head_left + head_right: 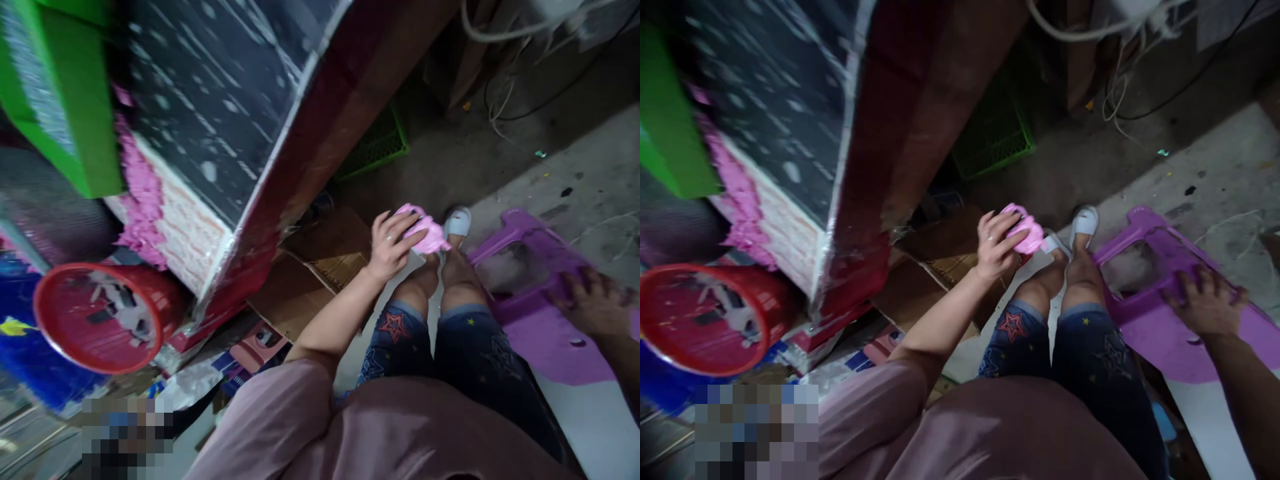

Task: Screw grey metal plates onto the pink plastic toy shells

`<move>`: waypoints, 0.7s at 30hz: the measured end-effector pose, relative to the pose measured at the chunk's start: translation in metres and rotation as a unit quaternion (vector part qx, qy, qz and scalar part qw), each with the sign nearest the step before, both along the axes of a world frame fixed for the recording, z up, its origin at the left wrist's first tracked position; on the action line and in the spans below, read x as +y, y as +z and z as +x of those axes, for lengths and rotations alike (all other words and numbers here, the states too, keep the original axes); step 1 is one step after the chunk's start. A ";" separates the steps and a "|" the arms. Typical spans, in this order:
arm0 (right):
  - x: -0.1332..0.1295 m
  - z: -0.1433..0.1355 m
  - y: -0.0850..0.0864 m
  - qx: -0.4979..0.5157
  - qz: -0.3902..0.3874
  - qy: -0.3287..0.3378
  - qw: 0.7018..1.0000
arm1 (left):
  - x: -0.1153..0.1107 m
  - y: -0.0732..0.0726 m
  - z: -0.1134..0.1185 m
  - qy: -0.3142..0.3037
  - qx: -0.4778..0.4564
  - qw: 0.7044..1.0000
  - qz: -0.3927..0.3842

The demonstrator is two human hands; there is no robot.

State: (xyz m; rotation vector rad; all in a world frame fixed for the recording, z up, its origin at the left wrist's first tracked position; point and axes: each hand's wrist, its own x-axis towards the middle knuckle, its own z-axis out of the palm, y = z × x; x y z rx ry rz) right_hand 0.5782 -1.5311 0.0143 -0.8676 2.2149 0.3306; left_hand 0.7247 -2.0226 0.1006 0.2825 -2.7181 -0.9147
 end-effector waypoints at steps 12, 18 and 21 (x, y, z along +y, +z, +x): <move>-0.062 0.006 -0.028 -0.183 0.122 0.052 0.974 | -0.061 0.148 0.281 0.168 -0.356 0.904 -0.165; -0.088 -0.004 -0.025 -0.172 0.088 -0.110 0.975 | -0.081 0.158 0.146 0.090 -0.251 0.957 -0.116; -0.109 -0.002 -0.010 -0.164 0.020 -0.223 0.961 | -0.114 0.167 0.057 -0.014 -0.180 0.973 -0.140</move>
